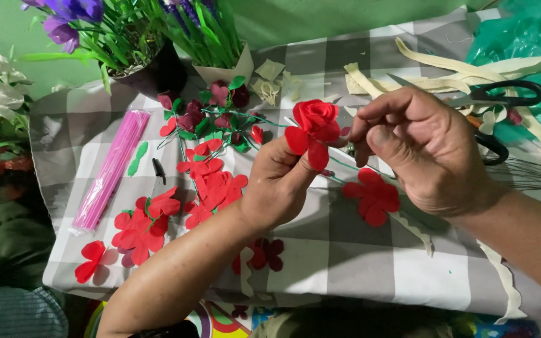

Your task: The person constructs a paper rose by hand using glue and a lighter to melt the adhesive, attaching red paper petals to a green wire stem and securing them.

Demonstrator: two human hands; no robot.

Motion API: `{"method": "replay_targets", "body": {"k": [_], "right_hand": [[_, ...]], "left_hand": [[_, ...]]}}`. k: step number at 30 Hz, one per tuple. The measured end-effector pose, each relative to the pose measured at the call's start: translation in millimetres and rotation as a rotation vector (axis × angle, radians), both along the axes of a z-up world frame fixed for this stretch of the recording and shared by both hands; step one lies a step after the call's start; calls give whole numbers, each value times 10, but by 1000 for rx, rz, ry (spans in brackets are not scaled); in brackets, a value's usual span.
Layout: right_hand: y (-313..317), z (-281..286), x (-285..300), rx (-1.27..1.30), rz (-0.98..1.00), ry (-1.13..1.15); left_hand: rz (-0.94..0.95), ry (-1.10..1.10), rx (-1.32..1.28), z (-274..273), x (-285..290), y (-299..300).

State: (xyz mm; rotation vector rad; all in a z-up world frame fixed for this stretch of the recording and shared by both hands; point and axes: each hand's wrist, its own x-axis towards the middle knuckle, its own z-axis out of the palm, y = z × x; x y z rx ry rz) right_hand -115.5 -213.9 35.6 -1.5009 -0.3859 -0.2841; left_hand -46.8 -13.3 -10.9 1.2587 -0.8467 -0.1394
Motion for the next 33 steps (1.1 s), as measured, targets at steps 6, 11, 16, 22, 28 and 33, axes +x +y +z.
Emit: {"method": "replay_targets", "body": {"k": [6,11,16,22,28,33], "right_hand": [[-37,-28,7,-98,-29,-101],[-64,-34,-8,-17,-51,5],[-122,-73,55,16,-18,33],[-12,37,96,-500,-131,-181],[130,-154,86,-654,-264,17],[-88,-275,139,-863,-368,-545]], "left_hand": [[-242,220,50,276,-238,91],[-319,433,-75,302,-284,-18],[-387,607,-133,131,-158,-72],[-330,588,-230,-168,65,-165],[-286,592,-193,-306,96,-209],[-317,643,-181,-393,71,-201]]}}
